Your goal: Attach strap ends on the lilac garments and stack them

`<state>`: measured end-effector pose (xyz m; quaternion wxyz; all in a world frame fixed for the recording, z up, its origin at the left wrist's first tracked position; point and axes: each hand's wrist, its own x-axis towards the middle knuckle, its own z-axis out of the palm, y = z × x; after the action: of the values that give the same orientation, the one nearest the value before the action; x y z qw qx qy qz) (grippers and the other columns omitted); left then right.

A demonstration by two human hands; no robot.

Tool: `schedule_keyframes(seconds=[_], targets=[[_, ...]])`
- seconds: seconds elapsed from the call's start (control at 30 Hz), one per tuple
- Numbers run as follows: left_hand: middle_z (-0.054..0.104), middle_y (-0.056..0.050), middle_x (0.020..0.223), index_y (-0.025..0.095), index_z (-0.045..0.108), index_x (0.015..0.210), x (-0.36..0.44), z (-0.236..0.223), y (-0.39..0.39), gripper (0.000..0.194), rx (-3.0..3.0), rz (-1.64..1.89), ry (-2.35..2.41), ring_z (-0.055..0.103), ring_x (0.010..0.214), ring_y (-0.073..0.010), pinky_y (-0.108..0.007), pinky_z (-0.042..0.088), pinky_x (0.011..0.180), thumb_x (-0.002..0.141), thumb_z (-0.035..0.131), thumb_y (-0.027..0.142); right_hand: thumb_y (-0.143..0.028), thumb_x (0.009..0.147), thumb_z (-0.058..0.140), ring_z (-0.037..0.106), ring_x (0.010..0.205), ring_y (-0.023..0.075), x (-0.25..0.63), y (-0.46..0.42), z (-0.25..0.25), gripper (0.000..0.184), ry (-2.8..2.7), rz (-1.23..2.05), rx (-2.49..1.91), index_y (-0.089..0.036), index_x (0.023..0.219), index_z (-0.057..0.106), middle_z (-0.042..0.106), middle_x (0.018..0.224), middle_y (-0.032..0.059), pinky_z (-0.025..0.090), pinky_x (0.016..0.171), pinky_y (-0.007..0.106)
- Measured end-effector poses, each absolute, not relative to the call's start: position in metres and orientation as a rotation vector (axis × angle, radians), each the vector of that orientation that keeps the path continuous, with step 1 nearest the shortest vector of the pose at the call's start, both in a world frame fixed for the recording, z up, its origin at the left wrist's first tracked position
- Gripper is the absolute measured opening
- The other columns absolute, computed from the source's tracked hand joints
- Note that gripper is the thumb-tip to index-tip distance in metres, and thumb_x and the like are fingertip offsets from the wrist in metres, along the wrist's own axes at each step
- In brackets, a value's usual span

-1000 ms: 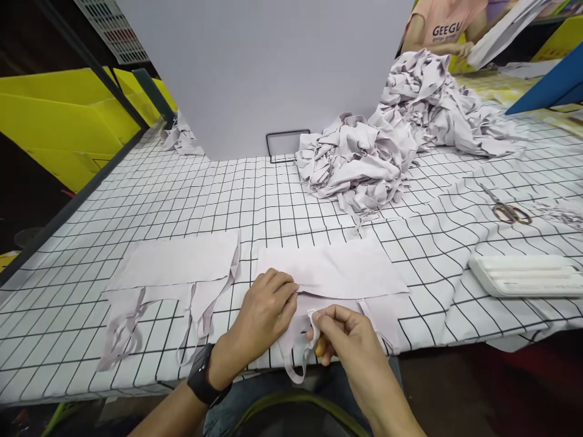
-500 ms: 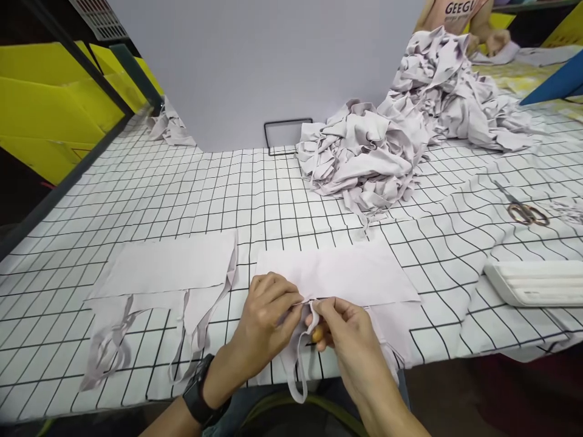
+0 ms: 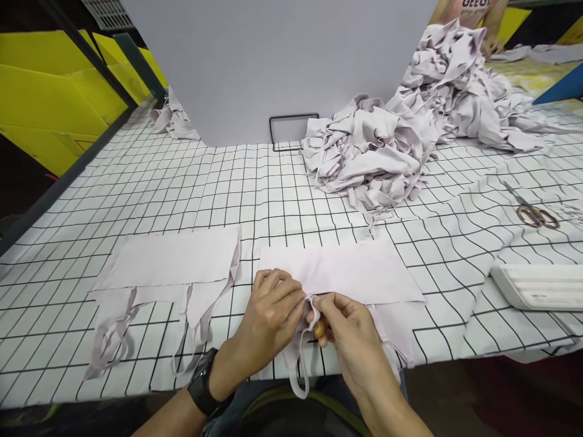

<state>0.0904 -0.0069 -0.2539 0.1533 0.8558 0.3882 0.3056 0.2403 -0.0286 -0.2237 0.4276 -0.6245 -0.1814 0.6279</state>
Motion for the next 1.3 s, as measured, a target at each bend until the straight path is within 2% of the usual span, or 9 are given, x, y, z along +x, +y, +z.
schedule_keyframes(seconds=[0.3, 0.53, 0.77, 0.87, 0.93, 1.0, 1.1, 1.2, 1.3], targets=[[0.064, -0.005, 0.085, 0.017, 0.061, 0.082, 0.091, -0.254, -0.007, 0.02, 2.471, 0.837, 1.117, 0.054, 0.091, -0.022, -0.041, 0.043, 0.084, 0.094, 0.05, 0.005, -0.051, 0.056, 0.089, 0.044, 0.047, 0.0088, 0.238, -0.03, -0.223, 0.043, -0.493, 1.565, -1.557, -0.016, 0.054, 0.065, 0.058, 0.055, 0.0007, 0.032, 0.041, 0.022], [0.062, -0.006, 0.086, 0.015, 0.06, 0.082, 0.091, -0.257, -0.007, 0.019, 2.52, 0.868, 1.067, 0.052, 0.091, -0.0223, -0.041, 0.044, 0.086, 0.095, 0.049, 0.006, -0.051, 0.055, 0.089, 0.03, 0.043, 0.0045, 0.239, -0.028, -0.222, 0.047, -0.541, 1.65, -1.562, -0.017, 0.05, 0.058, 0.052, 0.05, -0.0027, 0.022, 0.041, 0.02], [0.062, -0.007, 0.088, 0.015, 0.059, 0.087, 0.087, -0.253, -0.013, 0.016, 2.581, 0.748, 1.072, 0.053, 0.094, -0.0235, -0.046, 0.045, 0.092, 0.094, 0.049, 0.005, -0.055, 0.079, 0.075, 0.027, 0.044, 0.0074, 0.253, -0.042, -0.231, 0.044, -0.985, 1.681, -1.639, -0.019, 0.059, 0.06, 0.04, 0.047, -0.0064, 0.022, 0.045, 0.023], [0.063, -0.01, 0.109, 0.017, 0.059, 0.102, 0.075, -0.242, -0.022, 0.025, 2.503, 0.652, 1.113, 0.056, 0.105, -0.0261, -0.05, 0.046, 0.096, 0.089, 0.046, 0.0, -0.054, 0.083, 0.071, 0.036, 0.045, 0.0105, 0.277, -0.05, -0.225, 0.041, -1.364, 1.518, -1.731, -0.02, 0.061, 0.064, 0.048, 0.051, -0.0027, 0.027, 0.047, 0.025], [0.059, -0.012, 0.123, 0.019, 0.058, 0.109, 0.064, -0.236, -0.024, 0.032, 2.388, 0.695, 1.151, 0.055, 0.114, -0.0272, -0.046, 0.05, 0.093, 0.086, 0.047, 0.0, -0.057, 0.084, 0.067, 0.045, 0.048, 0.0147, 0.304, -0.046, -0.218, 0.041, -1.432, 1.269, -1.831, -0.021, 0.062, 0.068, 0.057, 0.054, 0.0006, 0.034, 0.049, 0.028], [0.057, -0.012, 0.124, 0.02, 0.056, 0.112, 0.055, -0.235, -0.016, 0.031, 2.295, 0.788, 1.238, 0.056, 0.113, -0.0268, -0.041, 0.053, 0.088, 0.087, 0.047, 0.004, -0.06, 0.083, 0.064, 0.055, 0.055, 0.0213, 0.335, -0.031, -0.214, 0.039, -1.375, 0.887, -1.991, -0.024, 0.069, 0.071, 0.065, 0.06, 0.0044, 0.04, 0.055, 0.032], [0.06, -0.012, 0.113, 0.019, 0.055, 0.116, 0.051, -0.234, 0.015, 0.028, 2.29, 0.723, 1.492, 0.056, 0.104, -0.0277, -0.048, 0.049, 0.089, 0.092, 0.044, 0.011, -0.06, 0.081, 0.057, 0.064, 0.074, 0.0299, 0.373, 0.007, -0.217, 0.039, -1.37, 0.406, -2.21, -0.023, 0.084, 0.071, 0.072, 0.078, 0.0103, 0.045, 0.064, 0.038], [0.059, -0.014, 0.119, 0.017, 0.054, 0.12, 0.056, -0.229, 0.051, 0.028, 2.272, 0.337, 1.682, 0.052, 0.109, -0.0312, -0.053, 0.042, 0.092, 0.093, 0.046, 0.017, -0.059, 0.074, 0.059, 0.065, 0.084, 0.033, 0.387, 0.044, -0.228, 0.038, -1.454, 0.33, -2.238, -0.022, 0.08, 0.064, 0.071, 0.089, 0.0142, 0.048, 0.069, 0.041], [0.061, -0.013, 0.118, 0.018, 0.056, 0.112, 0.058, -0.22, 0.074, 0.02, 2.2, 0.123, 1.642, 0.049, 0.115, -0.0325, -0.053, 0.037, 0.096, 0.093, 0.051, 0.021, -0.055, 0.068, 0.061, 0.064, 0.082, 0.0327, 0.384, 0.062, -0.237, 0.031, -1.534, 0.404, -2.182, -0.025, 0.069, 0.059, 0.068, 0.08, 0.0109, 0.047, 0.067, 0.04]])
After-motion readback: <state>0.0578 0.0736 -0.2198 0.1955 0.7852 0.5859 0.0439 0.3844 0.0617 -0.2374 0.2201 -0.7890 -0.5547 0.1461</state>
